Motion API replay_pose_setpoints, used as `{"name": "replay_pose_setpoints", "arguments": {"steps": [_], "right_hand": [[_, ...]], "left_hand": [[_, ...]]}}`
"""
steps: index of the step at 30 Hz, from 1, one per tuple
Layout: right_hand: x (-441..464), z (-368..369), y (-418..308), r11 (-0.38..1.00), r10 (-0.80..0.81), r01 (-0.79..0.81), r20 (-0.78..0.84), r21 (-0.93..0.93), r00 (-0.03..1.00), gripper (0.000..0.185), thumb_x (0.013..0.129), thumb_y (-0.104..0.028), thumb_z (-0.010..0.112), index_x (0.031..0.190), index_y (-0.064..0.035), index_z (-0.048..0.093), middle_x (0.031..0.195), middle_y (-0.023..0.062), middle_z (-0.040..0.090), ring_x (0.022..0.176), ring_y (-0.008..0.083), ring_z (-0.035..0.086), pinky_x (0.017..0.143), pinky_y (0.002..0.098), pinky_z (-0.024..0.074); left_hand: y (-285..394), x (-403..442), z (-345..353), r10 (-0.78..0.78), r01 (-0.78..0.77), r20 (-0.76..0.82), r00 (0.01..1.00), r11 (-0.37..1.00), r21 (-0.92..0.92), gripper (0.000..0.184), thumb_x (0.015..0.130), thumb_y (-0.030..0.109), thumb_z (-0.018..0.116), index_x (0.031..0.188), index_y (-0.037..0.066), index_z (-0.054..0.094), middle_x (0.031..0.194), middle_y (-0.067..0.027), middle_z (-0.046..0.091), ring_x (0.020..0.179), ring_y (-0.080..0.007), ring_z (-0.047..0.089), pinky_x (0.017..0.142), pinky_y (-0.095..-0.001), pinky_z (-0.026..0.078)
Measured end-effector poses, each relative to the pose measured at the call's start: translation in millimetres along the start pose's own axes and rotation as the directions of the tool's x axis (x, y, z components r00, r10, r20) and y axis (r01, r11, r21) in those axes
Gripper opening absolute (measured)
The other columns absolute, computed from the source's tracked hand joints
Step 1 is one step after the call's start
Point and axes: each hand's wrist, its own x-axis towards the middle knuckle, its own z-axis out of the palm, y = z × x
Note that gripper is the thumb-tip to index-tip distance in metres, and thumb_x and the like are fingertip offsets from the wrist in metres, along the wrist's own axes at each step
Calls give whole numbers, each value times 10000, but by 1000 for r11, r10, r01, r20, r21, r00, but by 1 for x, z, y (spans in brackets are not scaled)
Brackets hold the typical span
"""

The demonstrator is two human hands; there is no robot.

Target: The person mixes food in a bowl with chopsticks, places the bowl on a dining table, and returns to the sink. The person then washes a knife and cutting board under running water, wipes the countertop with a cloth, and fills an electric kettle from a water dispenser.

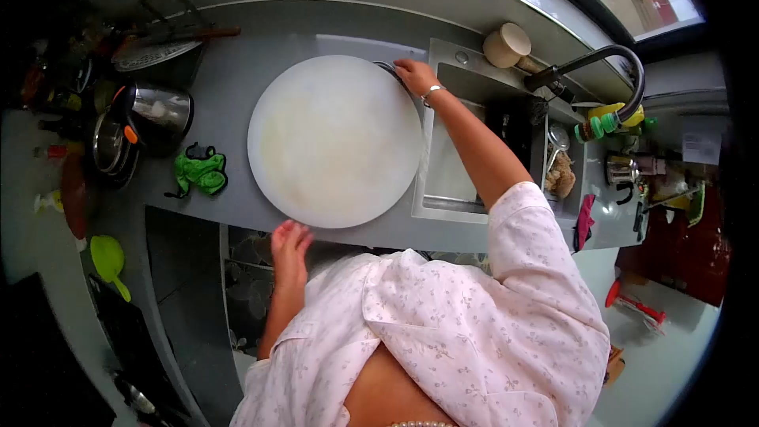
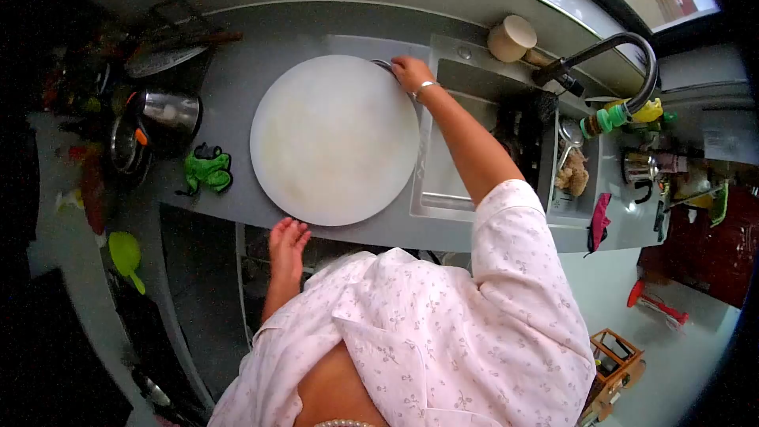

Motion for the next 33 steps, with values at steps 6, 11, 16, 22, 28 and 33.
{"name": "replay_pose_setpoints", "arguments": {"steps": [6,11,16,22,28,33], "right_hand": [[12,4,-19,939,198,-158,105,-304,975,353,864,-330,554,1072,-81,694,1129,167,653,1043,363,618,893,426,482],[-38,-12,-26,929,255,-190,180,-317,950,471,840,-404,537,1068,-18,682,1132,203,647,1036,366,623,873,427,492],[-109,-12,14,907,312,-358,221,220,924,382,845,-340,527,869,18,658,752,141,674,621,235,661,593,340,530],[-195,-35,7,675,392,-583,449,453,803,589,835,-592,589,870,-8,652,633,93,620,474,156,591,410,265,441],[-258,-14,14,424,264,-560,494,712,829,558,882,-581,550,919,-35,653,689,55,613,566,149,582,492,257,482],[-346,-23,-4,-60,264,-376,378,925,887,448,879,-376,642,1126,-5,595,1012,104,666,932,196,643,843,372,523]], "left_hand": [[-47,-29,24,-130,126,-8,992,975,-181,360,870,68,632,1181,21,456,1106,-147,542,1076,-296,534,935,-494,479],[-51,-25,0,-178,168,-25,984,959,-230,376,874,98,615,1203,48,438,1251,-158,477,1182,-349,467,994,-550,418],[-51,-21,-21,-244,231,-15,970,932,-280,430,868,128,633,1242,140,422,1298,-124,447,1221,-345,427,990,-572,399],[-5,-43,-30,-53,64,80,995,989,-136,444,901,193,602,1313,115,454,1277,-98,523,1188,-280,495,977,-508,420],[60,-33,4,4,51,273,962,980,-194,537,920,271,550,1368,12,405,1335,-131,504,1202,-304,496,1008,-452,414],[97,-7,53,-4,31,381,925,997,-64,500,924,270,536,1321,-20,448,1295,-156,534,1162,-307,531,983,-437,440]]}}
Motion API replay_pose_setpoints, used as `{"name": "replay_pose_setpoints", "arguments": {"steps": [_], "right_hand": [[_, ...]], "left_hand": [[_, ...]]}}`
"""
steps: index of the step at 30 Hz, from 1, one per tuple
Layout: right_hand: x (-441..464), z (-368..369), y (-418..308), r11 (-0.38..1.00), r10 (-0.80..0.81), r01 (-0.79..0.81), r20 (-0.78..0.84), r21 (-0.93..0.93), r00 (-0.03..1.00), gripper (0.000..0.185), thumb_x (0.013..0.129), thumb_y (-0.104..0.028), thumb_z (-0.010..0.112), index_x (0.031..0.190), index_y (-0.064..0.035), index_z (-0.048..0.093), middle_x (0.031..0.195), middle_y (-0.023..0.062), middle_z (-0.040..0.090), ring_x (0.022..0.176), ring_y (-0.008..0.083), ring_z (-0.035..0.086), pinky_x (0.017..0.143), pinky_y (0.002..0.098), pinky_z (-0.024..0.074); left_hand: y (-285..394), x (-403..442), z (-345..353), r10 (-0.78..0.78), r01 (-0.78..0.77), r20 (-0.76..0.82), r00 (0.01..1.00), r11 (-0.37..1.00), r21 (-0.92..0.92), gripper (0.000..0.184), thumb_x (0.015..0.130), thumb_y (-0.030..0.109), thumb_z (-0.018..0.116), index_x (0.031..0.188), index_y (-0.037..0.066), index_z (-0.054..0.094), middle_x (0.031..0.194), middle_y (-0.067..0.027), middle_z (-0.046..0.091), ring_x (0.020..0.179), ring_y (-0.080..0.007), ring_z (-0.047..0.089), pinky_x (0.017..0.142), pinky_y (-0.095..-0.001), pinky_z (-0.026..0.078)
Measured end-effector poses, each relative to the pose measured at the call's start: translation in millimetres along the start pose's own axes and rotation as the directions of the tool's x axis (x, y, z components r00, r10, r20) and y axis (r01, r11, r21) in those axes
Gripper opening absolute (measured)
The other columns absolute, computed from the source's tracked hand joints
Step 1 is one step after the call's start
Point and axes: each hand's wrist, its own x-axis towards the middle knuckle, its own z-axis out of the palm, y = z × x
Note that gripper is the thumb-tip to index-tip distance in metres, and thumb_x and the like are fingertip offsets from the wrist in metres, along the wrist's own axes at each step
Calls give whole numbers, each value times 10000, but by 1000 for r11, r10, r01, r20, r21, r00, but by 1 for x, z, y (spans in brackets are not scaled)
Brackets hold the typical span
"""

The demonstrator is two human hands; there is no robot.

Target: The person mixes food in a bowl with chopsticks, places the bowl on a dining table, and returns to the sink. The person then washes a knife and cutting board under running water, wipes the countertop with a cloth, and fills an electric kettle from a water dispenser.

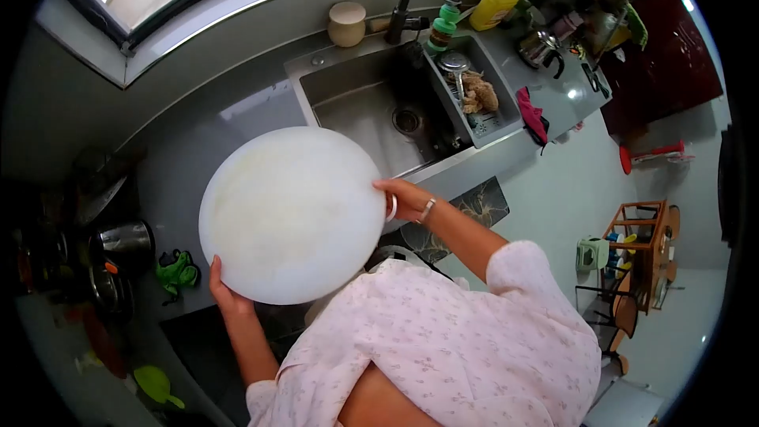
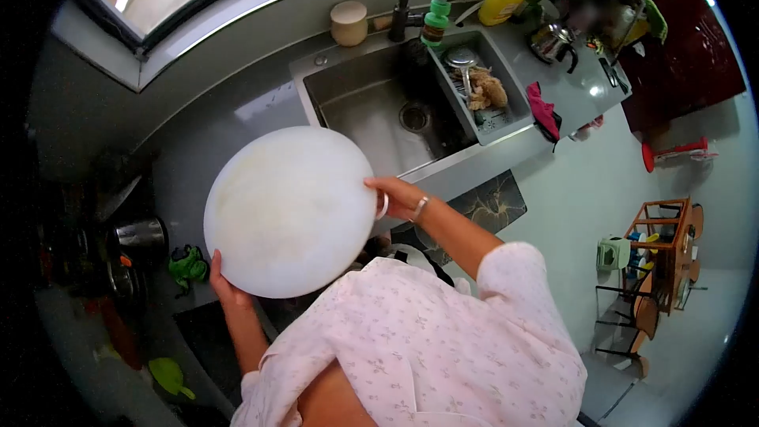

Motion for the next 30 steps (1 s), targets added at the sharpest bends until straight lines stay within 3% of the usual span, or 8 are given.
{"name": "replay_pose_setpoints", "arguments": {"steps": [2,8,10,15,18,20,23,30], "right_hand": [[-37,-15,5,984,10,-42,178,173,984,467,844,-270,662,1200,13,558,1110,128,651,1026,243,634,895,413,508],[-114,12,12,975,-95,118,-125,190,988,508,802,-224,684,1227,4,526,1122,135,637,1008,257,638,888,420,525],[-124,20,27,928,-163,221,-205,302,965,510,787,-196,690,1226,-1,516,1115,131,631,990,264,639,896,426,528],[-118,49,39,813,-313,413,-291,411,904,506,807,-191,686,1233,2,493,1162,138,595,1063,248,604,919,378,523],[-102,58,32,766,-366,464,-292,444,884,492,825,-170,669,1248,-3,480,1177,141,586,1075,253,596,937,395,512],[-91,63,31,757,-381,464,-266,460,885,487,834,-163,665,1259,-23,475,1202,127,574,1102,243,578,956,400,491],[-83,64,24,747,-382,457,-251,483,889,502,830,-171,674,1271,-44,470,1223,105,565,1131,229,556,970,389,473],[-71,20,-12,915,-222,216,-23,342,975,484,925,-375,578,1310,-111,451,1155,74,612,1111,209,558,883,349,465]], "left_hand": [[1,21,12,-112,109,140,984,994,28,499,928,277,532,1324,-17,448,1274,-187,548,1139,-307,556,957,-451,471],[-11,66,94,-286,244,464,838,958,151,554,937,381,526,1322,-12,462,1275,-171,555,1138,-305,555,970,-444,455],[-24,56,117,-265,345,583,768,938,-28,654,922,509,517,1359,28,439,1329,-154,522,1191,-305,518,1005,-461,421],[-81,-20,149,-266,357,560,785,932,-58,711,919,569,478,1436,99,343,1456,-99,397,1331,-277,366,1104,-421,301],[-128,-50,151,-265,429,657,706,898,-99,644,918,439,579,1409,81,367,1414,-107,427,1317,-261,369,1094,-390,302],[-131,-71,171,-265,121,648,714,958,258,576,874,254,670,1346,43,416,1308,-121,495,1235,-250,447,1043,-367,349],[-144,-61,192,-278,117,509,814,938,326,512,816,99,674,1266,-12,458,1198,-127,542,1147,-241,508,990,-354,386],[-142,-32,228,-389,248,437,811,905,346,509,771,36,597,1243,-66,436,1164,-169,547,1045,-294,566,887,-390,469]]}}
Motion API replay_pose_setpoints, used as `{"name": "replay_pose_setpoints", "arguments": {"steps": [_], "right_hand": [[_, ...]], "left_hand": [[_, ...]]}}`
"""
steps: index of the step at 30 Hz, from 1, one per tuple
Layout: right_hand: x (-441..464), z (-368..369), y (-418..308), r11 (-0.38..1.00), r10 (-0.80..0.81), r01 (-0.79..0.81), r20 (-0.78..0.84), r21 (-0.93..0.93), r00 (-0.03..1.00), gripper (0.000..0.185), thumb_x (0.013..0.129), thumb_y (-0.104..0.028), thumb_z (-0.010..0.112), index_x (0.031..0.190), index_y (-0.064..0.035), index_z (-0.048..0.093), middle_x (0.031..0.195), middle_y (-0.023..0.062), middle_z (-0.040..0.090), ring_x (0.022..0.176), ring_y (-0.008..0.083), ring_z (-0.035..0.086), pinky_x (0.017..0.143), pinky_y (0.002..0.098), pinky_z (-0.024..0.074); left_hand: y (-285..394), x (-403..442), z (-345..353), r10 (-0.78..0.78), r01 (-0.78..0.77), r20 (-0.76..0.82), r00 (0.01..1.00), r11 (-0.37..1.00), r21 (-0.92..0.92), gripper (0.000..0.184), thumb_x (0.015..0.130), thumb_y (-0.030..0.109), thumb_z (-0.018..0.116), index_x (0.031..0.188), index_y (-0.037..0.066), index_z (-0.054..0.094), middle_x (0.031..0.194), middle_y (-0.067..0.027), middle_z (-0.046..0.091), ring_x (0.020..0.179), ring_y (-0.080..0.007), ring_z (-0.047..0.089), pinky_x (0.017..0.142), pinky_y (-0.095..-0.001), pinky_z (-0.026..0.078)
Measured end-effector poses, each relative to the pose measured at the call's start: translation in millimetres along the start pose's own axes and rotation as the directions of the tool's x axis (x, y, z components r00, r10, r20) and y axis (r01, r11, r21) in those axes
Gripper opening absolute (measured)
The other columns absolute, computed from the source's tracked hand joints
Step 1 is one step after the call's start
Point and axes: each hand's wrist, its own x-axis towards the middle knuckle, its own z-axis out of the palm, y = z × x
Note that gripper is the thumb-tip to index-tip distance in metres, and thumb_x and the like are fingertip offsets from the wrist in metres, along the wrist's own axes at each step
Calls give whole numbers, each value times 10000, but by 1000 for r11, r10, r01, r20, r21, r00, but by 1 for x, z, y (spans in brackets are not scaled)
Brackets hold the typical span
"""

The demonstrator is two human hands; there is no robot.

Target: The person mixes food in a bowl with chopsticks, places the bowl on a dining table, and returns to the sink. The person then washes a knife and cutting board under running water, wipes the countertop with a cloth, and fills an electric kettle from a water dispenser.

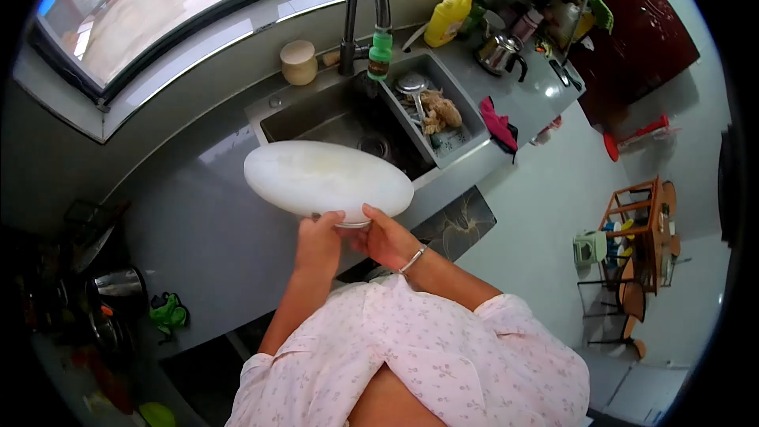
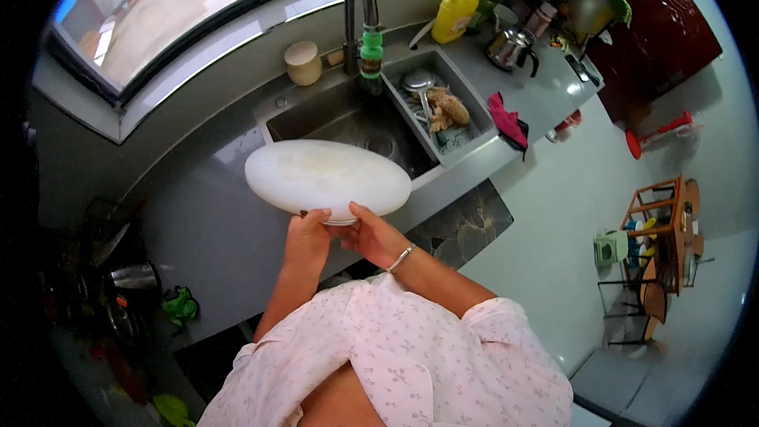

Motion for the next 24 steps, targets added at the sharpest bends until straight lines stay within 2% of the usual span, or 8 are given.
{"name": "replay_pose_setpoints", "arguments": {"steps": [1,3,8,14,16,18,20,24], "right_hand": [[0,-6,-13,1000,10,-10,13,-5,1000,484,925,-375,578,1310,-111,451,1155,74,612,1111,209,558,883,349,465],[-4,-22,-45,902,344,-292,118,-319,932,502,969,-453,475,1295,-72,484,1069,103,651,1034,201,610,790,310,488],[-7,-44,-148,692,507,-330,107,-641,855,506,979,-447,450,1126,8,617,992,133,686,870,206,677,694,290,516],[69,-54,-263,765,-122,152,91,-626,988,358,953,-332,533,1158,-44,589,953,51,656,866,152,641,674,273,516],[130,-65,-285,660,-321,244,26,-710,947,418,929,-316,585,1253,-56,547,1098,98,645,984,171,625,770,302,526],[208,-94,-294,236,-605,377,168,-896,779,520,909,-360,601,1311,-46,501,1232,148,601,1107,254,592,904,357,483],[264,-103,-304,47,-694,335,210,-941,688,580,888,-366,614,1335,-26,470,1301,199,552,1174,345,548,994,390,419],[298,-89,-311,-51,-682,225,198,-973,704,462,890,-278,579,1290,-53,526,1200,231,596,1117,388,562,946,425,438]], "left_hand": [[5,1,10,30,-30,-14,999,999,-19,523,776,30,542,1271,-71,402,1195,-191,534,1134,-342,526,927,-511,466],[5,18,11,45,-46,-10,999,994,-97,541,750,9,518,1271,-73,396,1215,-204,515,1144,-351,519,941,-520,457],[7,49,29,8,-30,-75,997,954,-297,617,676,-11,469,1285,-55,381,1258,-194,483,1181,-357,501,985,-543,428],[7,59,60,-28,-32,-272,962,976,-214,544,682,-4,469,1225,-24,436,1218,-158,508,1136,-332,526,964,-527,451],[5,58,67,58,-85,-268,962,992,-91,496,691,-2,472,1187,-19,458,1182,-148,521,1109,-318,537,951,-516,460],[9,53,79,135,-131,-264,955,991,32,449,699,0,475,1148,-14,480,1145,-138,534,1082,-305,548,937,-505,469],[23,51,98,20,-78,-330,944,983,-164,386,707,-1,482,1092,-11,503,1090,-127,546,1046,-283,560,908,-491,481],[17,61,88,-8,-58,-350,937,982,-178,366,714,-12,475,1078,-5,513,1075,-119,566,1016,-267,571,888,-450,488]]}}
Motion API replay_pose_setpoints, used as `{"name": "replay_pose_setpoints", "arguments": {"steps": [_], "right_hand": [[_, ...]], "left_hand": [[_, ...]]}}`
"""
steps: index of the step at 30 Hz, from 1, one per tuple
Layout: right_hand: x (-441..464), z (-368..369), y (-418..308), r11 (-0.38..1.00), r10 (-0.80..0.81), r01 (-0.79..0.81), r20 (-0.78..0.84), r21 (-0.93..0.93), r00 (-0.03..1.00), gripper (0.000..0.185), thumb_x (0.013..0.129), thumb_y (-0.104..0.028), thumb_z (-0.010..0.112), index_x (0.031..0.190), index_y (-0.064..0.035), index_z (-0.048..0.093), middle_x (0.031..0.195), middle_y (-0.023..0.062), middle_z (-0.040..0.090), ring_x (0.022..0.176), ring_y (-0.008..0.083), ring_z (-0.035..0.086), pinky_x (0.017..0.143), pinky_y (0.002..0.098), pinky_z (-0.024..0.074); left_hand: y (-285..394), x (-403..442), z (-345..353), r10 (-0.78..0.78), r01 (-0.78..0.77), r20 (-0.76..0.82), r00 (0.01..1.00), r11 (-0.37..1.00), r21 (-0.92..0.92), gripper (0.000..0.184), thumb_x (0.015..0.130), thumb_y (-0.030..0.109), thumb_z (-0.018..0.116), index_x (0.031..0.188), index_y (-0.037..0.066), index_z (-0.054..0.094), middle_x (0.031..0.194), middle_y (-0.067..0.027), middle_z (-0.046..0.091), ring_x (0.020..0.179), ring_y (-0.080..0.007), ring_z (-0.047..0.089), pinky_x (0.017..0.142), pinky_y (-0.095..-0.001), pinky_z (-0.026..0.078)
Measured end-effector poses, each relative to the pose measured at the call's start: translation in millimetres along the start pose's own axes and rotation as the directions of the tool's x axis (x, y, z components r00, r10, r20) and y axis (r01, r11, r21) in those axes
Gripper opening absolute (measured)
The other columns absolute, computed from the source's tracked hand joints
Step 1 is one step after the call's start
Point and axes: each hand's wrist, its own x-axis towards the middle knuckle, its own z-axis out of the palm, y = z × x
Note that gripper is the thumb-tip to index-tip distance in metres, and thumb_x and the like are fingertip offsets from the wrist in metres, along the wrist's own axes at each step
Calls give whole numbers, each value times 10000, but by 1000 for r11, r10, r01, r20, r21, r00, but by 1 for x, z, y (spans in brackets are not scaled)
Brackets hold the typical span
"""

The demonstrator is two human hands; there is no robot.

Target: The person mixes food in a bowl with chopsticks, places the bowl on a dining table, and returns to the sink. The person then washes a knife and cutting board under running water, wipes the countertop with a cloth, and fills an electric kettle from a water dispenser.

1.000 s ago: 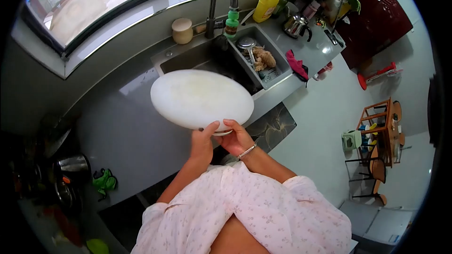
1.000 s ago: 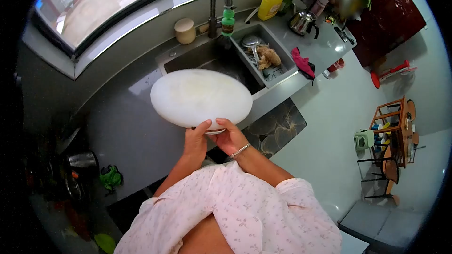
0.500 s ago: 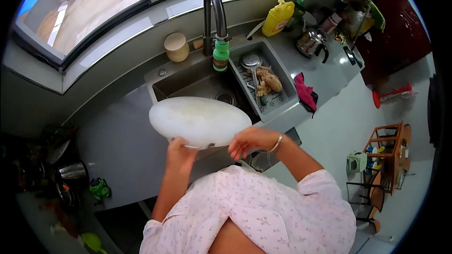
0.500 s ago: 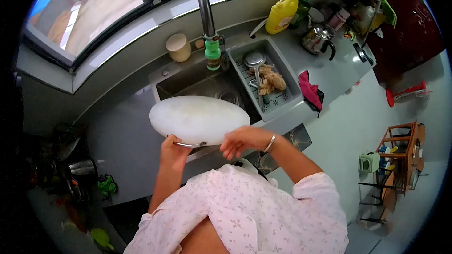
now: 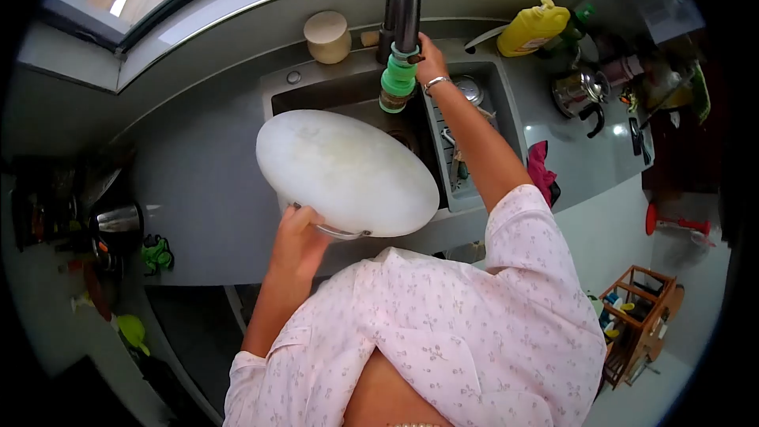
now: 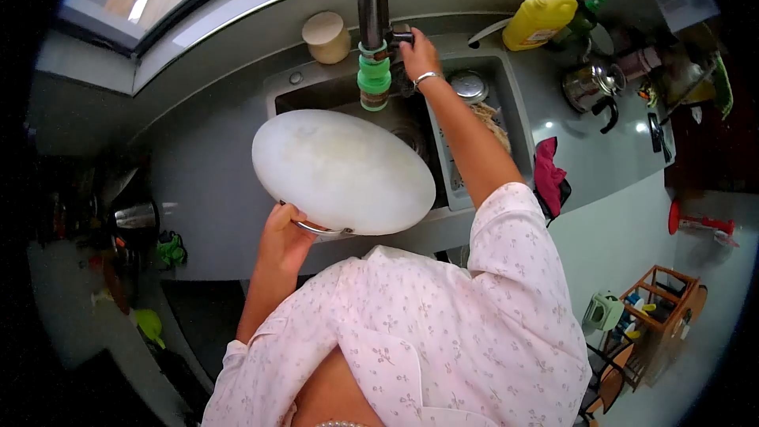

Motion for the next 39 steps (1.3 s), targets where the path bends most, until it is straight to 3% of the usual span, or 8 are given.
{"name": "replay_pose_setpoints", "arguments": {"steps": [10,13,16,22,26,30,34,39], "right_hand": [[9,-21,21,909,141,-167,96,383,985,295,893,-157,606,1173,-70,640,1072,111,666,895,205,651,732,355,541],[-16,-18,21,988,-145,151,-373,-13,916,263,925,-178,585,1150,-57,647,1033,81,672,942,168,629,777,331,530],[-87,-23,-26,293,185,-312,267,904,946,304,950,-293,572,976,-2,656,920,82,685,835,180,647,761,312,519],[-158,2,-73,-191,146,-679,704,709,695,357,990,-263,447,1154,34,557,1123,161,626,1075,267,613,964,370,504],[-200,-8,-144,807,-226,-298,734,510,641,490,1016,-274,363,1402,26,393,1476,143,371,1368,237,341,1146,355,220],[-199,16,-103,761,-638,554,544,338,544,467,1018,-235,349,1390,47,373,1482,212,325,1402,310,270,1144,367,226],[-168,25,-5,947,264,-303,805,-110,531,725,962,-544,256,1435,1,323,1475,211,353,1378,311,327,1141,362,228],[-157,41,80,916,388,-374,555,-145,735,576,979,-424,352,1346,4,473,1351,164,517,1263,294,481,1071,367,340]], "left_hand": [[3,8,11,5,-5,3,1000,1000,-24,371,730,-7,473,1099,-7,507,1058,-119,575,994,-266,579,863,-440,495],[3,14,11,-8,8,-19,1000,1000,12,368,736,-3,471,1104,-1,493,1076,-119,563,1021,-271,567,882,-450,483],[2,14,17,-42,44,-72,997,998,40,403,730,-4,474,1133,-2,474,1106,-121,552,1052,-278,551,910,-465,467],[-5,25,16,-76,74,33,997,995,70,362,741,-30,495,1098,-20,444,1143,-132,500,1087,-255,513,956,-429,431],[-11,31,8,-78,71,47,996,988,135,479,723,-7,486,1201,8,459,1177,-112,533,1078,-267,540,936,-462,455],[-13,27,1,-73,66,59,996,991,114,464,710,-11,473,1174,6,460,1149,-109,528,1059,-262,535,898,-456,465],[2,0,19,-60,66,-37,997,983,172,422,708,0,473,1129,1,458,1130,-126,532,1044,-278,542,884,-463,464],[8,-6,2,-22,20,20,1000,994,112,445,712,15,491,1155,-7,464,1120,-133,549,1050,-282,548,896,-470,461]]}}
